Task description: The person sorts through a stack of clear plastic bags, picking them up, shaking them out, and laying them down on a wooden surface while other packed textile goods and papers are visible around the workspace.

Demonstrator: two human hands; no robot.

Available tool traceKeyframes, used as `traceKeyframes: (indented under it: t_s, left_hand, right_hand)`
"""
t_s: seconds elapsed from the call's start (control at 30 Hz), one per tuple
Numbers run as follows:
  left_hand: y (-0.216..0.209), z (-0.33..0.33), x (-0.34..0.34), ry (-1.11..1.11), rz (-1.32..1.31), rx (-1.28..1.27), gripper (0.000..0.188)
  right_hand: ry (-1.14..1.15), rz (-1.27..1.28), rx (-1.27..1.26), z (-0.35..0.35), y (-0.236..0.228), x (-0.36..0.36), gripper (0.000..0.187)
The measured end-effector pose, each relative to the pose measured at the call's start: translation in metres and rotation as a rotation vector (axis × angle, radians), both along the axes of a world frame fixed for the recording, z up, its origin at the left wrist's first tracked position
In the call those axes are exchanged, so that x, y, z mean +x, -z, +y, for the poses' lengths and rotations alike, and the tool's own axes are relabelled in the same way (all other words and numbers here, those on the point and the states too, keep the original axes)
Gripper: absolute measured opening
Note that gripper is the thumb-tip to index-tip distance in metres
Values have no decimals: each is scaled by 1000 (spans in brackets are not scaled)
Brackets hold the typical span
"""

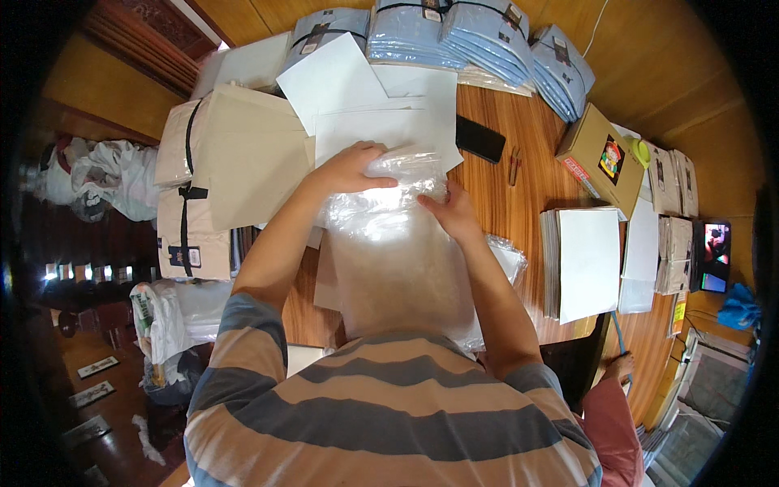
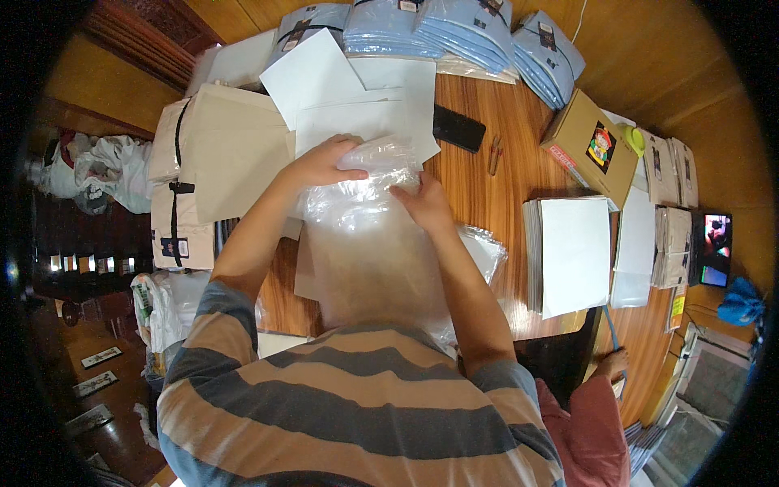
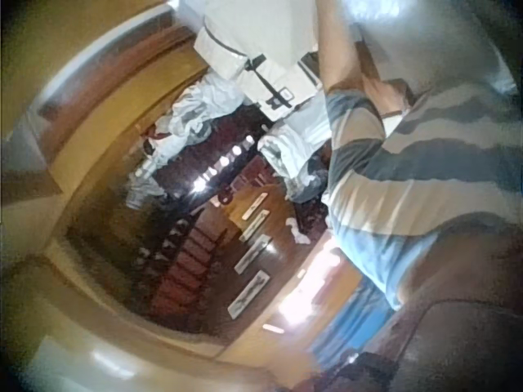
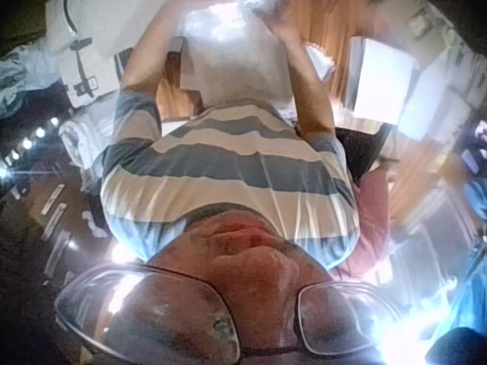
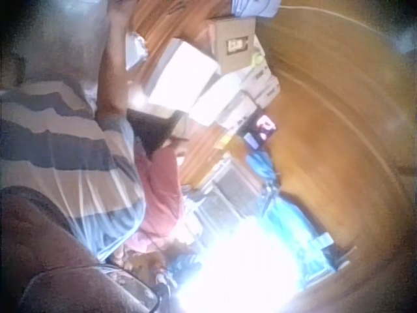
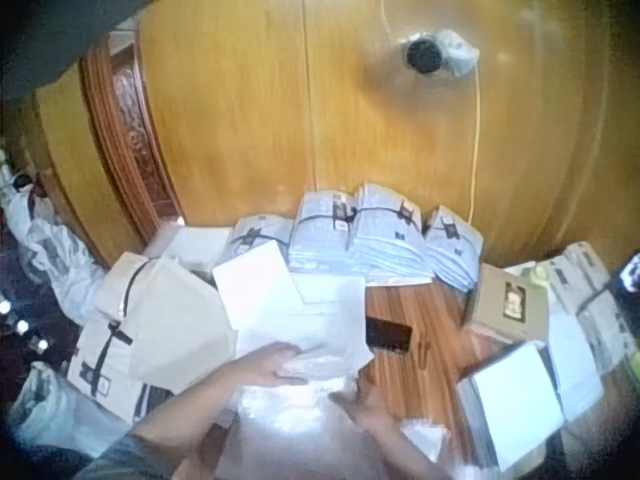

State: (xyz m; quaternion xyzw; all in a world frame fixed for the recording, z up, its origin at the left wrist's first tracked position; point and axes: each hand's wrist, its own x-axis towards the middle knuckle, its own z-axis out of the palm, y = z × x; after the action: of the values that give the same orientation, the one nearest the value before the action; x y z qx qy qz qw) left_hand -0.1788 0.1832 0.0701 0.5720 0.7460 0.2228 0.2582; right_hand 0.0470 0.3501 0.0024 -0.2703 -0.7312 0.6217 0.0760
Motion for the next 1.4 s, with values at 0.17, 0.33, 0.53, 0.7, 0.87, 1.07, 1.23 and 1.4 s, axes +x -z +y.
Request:
traceKeyframes:
  t_s: [0.17, 0.33, 0.53, 0.7, 0.87, 1.07, 1.23, 1.4]
  left_hand:
    - [3, -1, 15, 18, 79, -31, 56]
    - [14, -46, 33, -638, 146, 592, 52]
    - [63, -158, 142, -912, -757, 726, 61]
    - [54, -159, 166, -829, -1035, 470, 64]
    - [48, -169, 181, -1069, -1168, 479, 47]
    - [62, -189, 172, -1237, -1029, 312, 35]
    - [65, -211, 175, -1283, -983, 224, 36]
    - [63, -201, 171, -1205, -1066, 224, 38]
  right_hand:
    - [33, 80, -20, -7, -5, -1, 44]
    - [78, 168, -248, -12, -11, 7, 41]
    - [16, 467, -271, -32, -58, 31, 50]
    - [-86, 453, -415, -30, -82, 34, 47]
    - [-77, 408, -468, -31, -68, 12, 55]
    - [19, -23, 487, -37, -71, 57, 64]
    - [490, -362, 721, -25, -64, 201, 57]
    - [508, -487, 440, -36, -42, 227, 46]
